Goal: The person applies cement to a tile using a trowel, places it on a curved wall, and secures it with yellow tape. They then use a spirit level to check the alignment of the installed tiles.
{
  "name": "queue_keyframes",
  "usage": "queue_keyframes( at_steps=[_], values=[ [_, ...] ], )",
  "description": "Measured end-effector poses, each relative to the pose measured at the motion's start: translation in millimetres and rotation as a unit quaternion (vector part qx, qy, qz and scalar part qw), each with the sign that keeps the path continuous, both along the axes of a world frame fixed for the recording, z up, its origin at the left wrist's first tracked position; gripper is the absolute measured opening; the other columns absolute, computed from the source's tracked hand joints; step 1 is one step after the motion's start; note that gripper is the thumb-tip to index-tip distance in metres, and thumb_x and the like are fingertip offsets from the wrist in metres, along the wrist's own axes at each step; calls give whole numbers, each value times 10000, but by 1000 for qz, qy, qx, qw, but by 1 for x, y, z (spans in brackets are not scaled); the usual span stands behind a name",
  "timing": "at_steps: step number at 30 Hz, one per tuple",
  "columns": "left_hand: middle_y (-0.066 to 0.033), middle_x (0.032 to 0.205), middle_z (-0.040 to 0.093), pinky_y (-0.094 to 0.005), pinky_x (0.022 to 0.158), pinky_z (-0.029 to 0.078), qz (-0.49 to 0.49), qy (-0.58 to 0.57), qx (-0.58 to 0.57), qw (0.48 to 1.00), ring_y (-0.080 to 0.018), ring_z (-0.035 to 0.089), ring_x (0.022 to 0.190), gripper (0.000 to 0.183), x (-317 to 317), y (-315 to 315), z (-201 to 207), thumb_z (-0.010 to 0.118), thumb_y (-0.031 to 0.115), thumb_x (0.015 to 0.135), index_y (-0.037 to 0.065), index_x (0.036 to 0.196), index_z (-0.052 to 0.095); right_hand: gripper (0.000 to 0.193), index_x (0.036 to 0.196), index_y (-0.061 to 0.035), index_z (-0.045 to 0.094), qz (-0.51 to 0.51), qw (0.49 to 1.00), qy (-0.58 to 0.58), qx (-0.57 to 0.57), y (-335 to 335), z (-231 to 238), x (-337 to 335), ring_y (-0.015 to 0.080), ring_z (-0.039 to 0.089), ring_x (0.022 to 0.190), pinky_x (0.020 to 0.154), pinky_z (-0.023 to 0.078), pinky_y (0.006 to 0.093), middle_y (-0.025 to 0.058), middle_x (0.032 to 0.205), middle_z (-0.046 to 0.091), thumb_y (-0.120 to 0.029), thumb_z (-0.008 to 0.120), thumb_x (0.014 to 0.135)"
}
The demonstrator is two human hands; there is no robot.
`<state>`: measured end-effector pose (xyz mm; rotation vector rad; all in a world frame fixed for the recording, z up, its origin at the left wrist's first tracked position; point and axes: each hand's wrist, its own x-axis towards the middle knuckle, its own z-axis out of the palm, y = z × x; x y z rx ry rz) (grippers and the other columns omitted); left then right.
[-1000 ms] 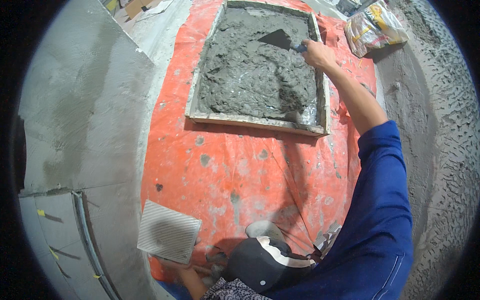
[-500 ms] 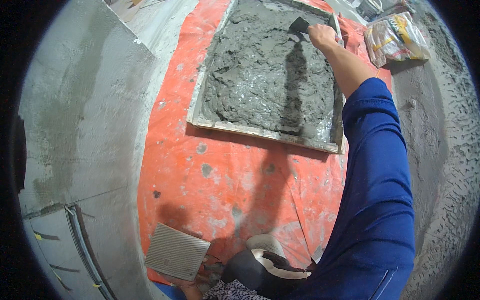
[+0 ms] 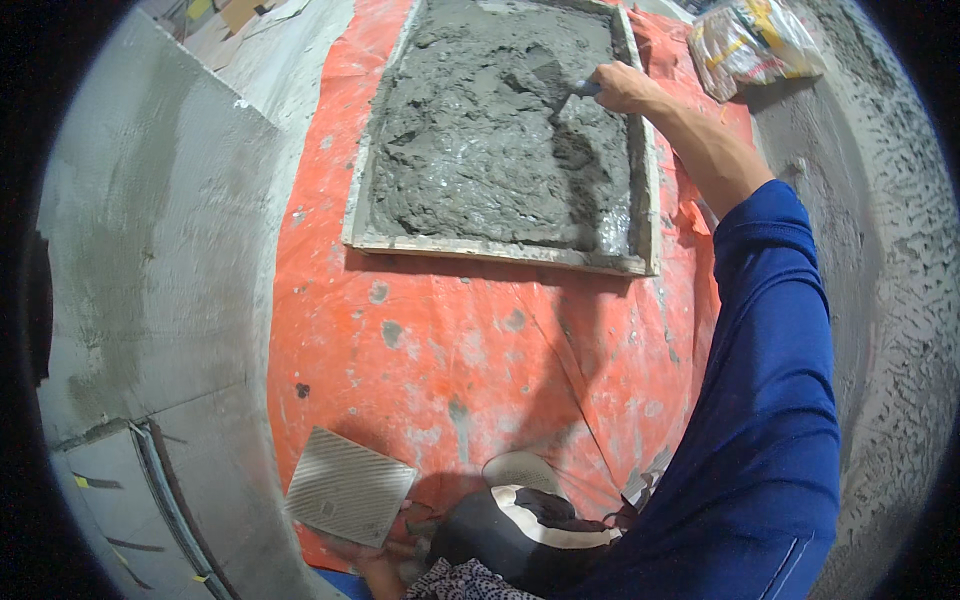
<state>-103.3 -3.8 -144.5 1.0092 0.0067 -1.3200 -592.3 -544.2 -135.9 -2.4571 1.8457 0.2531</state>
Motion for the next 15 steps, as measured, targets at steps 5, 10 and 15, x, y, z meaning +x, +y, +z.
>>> queue_keyframes(
  at_steps=[5,10,15],
  values=[
    [-278,1402,434,-782,810,428,-38,7,-12,999,-564,493,1144,855,-9,-5,3,420,654,883,34,1464,320,525,1264,-181,621,63,996,-39,-53,72,7,-2,377,662,903,780,531,485,186,963,670,-50,517,766],
    [-280,1397,438,-779,803,433,-62,8,-31,998,-565,499,1134,861,-10,-3,7,418,661,881,33,1462,322,542,1302,-211,597,36,984,-104,-139,135,12,-20,384,650,837,719,506,503,152,965,593,2,495,814],
    [-283,1392,441,-777,797,438,-69,13,-53,996,-565,504,1124,867,-13,7,11,416,667,878,33,1461,323,381,1195,-148,607,-165,980,-91,-65,154,4,-51,409,653,900,773,490,517,228,991,665,-41,479,852]
  ],
)
